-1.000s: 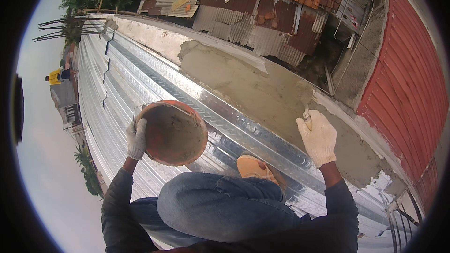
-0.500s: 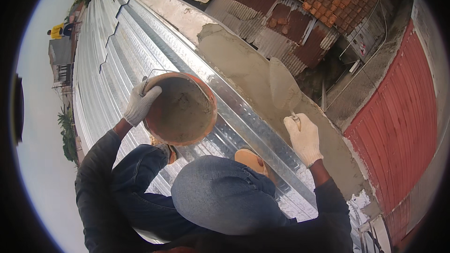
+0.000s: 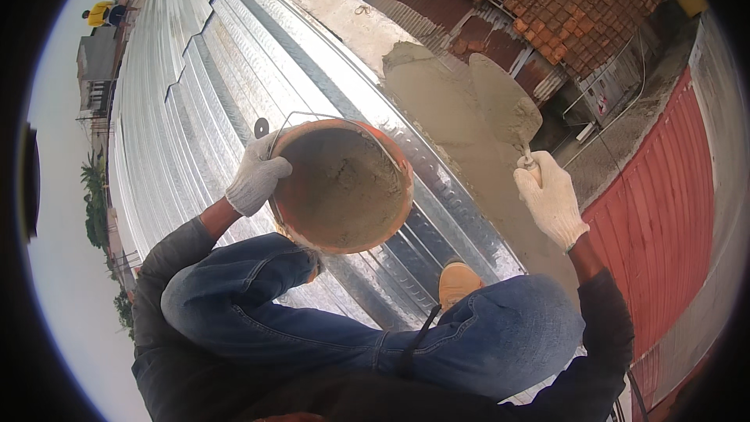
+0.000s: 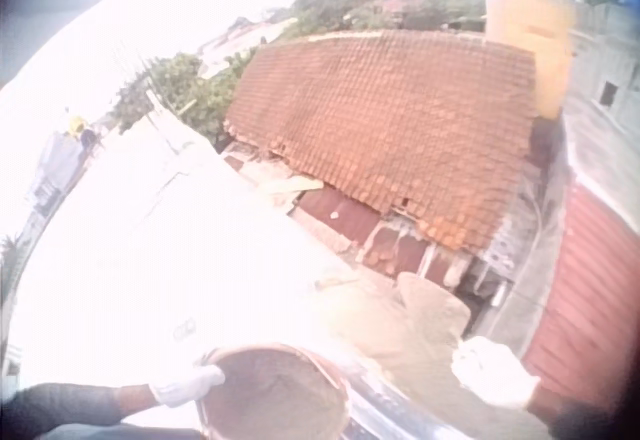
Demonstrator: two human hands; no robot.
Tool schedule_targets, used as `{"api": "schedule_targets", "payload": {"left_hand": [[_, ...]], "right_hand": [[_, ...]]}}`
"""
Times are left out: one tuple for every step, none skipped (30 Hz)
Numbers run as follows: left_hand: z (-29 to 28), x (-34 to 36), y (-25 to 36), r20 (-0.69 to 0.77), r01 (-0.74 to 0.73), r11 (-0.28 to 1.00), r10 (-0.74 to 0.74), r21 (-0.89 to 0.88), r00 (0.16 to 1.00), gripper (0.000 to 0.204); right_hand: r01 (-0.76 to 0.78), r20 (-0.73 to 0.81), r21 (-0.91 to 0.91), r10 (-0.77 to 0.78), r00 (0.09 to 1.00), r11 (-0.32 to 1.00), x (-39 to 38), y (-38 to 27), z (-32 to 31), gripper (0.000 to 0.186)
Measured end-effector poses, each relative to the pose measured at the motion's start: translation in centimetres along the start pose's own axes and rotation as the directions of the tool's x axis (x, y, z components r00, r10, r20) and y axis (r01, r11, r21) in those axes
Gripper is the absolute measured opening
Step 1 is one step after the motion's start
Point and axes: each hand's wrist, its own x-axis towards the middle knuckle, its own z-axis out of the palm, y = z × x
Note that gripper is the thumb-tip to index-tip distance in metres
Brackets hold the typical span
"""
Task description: The person scoops cement from a bucket with a trowel and spreads it along the ridge of a corrugated metal roof. They repeatedly smooth the cement line, then walk along the roof and place the bucket down.
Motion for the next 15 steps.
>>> {"api": "schedule_targets", "payload": {"left_hand": [[-1.2, 0.9, -0.9, -0.023, 0.003, 0.999, -0.004, -0.043, 1.0, 0.061], [-2.3, 1.7, 0.7, -0.032, 0.01, 1.0, -0.011, -0.005, 0.999, 0.061], [-4.7, 2.3, -0.2, -0.031, -0.004, 0.999, 0.002, -0.053, 1.0, 0.062], [-6.0, 3.0, -0.4, -0.066, -0.011, 0.993, 0.003, -0.117, 0.998, 0.063], [-7.5, 3.9, -0.5, -0.082, -0.065, 0.982, 0.051, -0.179, 0.995, 0.063], [-9.1, 5.2, -0.3, -0.117, -0.085, 0.987, 0.069, -0.139, 0.991, 0.063], [-11.2, 6.8, -0.7, -0.16, -0.098, 0.993, 0.087, -0.062, 0.983, 0.062], [-12.9, 8.8, -1.8, -0.227, -0.112, 0.991, 0.092, -0.076, 0.97, 0.061], [-15.0, 11.1, -3.7, -0.246, -0.17, 0.978, 0.136, -0.119, 0.96, 0.06], [-16.1, 13.0, -3.8, -0.307, -0.194, 0.954, 0.118, -0.23, 0.944, 0.058], [-18.3, 14.6, -5.3, -0.33, -0.206, 0.943, 0.114, -0.26, 0.937, 0.058], [-21.1, 16.4, -6.9, -0.358, -0.221, 0.932, 0.109, -0.287, 0.927, 0.057], [-23.4, 18.7, -7.7, -0.377, -0.248, 0.921, 0.125, -0.299, 0.918, 0.056], [-24.9, 20.3, -8.9, -0.393, -0.272, 0.909, 0.136, -0.316, 0.909, 0.054], [-25.2, 21.1, -8.4, -0.428, -0.29, 0.904, 0.138, -0.313, 0.893, 0.052]], "right_hand": [[-0.046, 0.012, 0.02, 0.046, 0.999, 0.999, 0.4, -0.7, 0.4, 0.026], [-0.104, 0.013, 0.035, 0.103, 0.995, 0.994, 0.5, -1.3, 0.6, 0.025], [-0.099, 0.021, 0.089, 0.098, 0.995, 0.991, 0.8, -1.8, 1.7, 0.022], [-0.115, 0.008, 0.08, 0.114, 0.993, 0.99, 0.7, -2.7, 2.4, 0.022], [-0.131, -0.001, 0.075, 0.132, 0.991, 0.989, 0.6, -3.8, 3.0, 0.022], [-0.142, -0.023, 0.074, 0.144, 0.989, 0.987, 0.9, -4.3, 3.8, 0.021], [-0.104, -0.065, 0.111, 0.112, 0.992, 0.988, 1.1, -3.8, 5.1, 0.022], [-0.102, -0.099, 0.121, 0.114, 0.989, 0.987, 1.1, -4.2, 6.4, 0.022], [-0.097, -0.134, 0.131, 0.114, 0.984, 0.987, 1.3, -4.5, 7.8, 0.022], [-0.098, -0.185, 0.134, 0.122, 0.975, 0.986, 1.2, -4.9, 8.9, 0.023], [-0.109, -0.211, 0.203, 0.152, 0.966, 0.973, 1.3, -5.2, 10.8, 0.025], [-0.123, -0.193, 0.232, 0.17, 0.967, 0.965, 1.7, -5.0, 12.6, 0.026], [-0.14, -0.184, 0.253, 0.189, 0.964, 0.957, 1.9, -4.7, 14.0, 0.027], [-0.161, -0.178, 0.265, 0.213, 0.961, 0.951, 1.7, -5.5, 15.2, 0.028], [-0.179, -0.178, 0.278, 0.234, 0.956, 0.944, 1.5, -6.4, 16.3, 0.029]]}}
